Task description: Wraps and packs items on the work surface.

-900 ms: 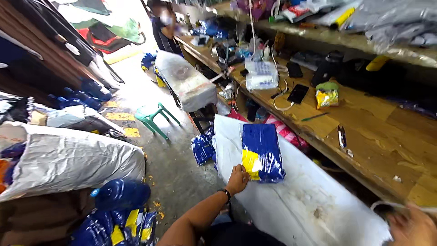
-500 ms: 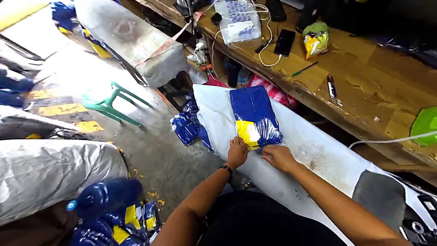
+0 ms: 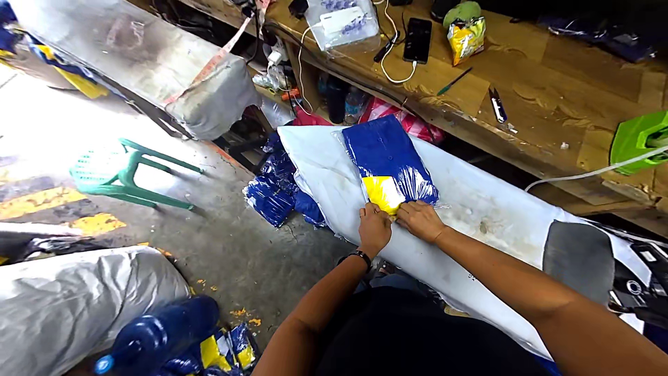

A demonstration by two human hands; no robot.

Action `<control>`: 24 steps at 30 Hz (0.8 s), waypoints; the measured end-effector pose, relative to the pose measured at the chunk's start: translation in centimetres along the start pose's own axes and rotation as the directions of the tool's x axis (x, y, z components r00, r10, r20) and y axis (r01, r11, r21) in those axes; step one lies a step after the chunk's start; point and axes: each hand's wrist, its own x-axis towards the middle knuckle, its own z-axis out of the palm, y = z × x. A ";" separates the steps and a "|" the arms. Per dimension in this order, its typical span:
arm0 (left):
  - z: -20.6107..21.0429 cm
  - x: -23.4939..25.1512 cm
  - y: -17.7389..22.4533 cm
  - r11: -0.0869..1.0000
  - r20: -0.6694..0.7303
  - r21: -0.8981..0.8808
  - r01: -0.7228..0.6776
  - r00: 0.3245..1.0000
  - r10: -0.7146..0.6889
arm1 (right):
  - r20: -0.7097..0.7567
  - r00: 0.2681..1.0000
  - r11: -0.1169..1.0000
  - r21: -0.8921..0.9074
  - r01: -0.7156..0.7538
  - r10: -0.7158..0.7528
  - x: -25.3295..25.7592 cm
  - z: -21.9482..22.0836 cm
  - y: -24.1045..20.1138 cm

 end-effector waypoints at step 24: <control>0.2 -0.1 -1.2 0.996 -0.014 0.013 -0.083 0.996 0.083 | 0.073 0.970 0.972 0.029 0.231 -0.233 1.7 -3.3 0.8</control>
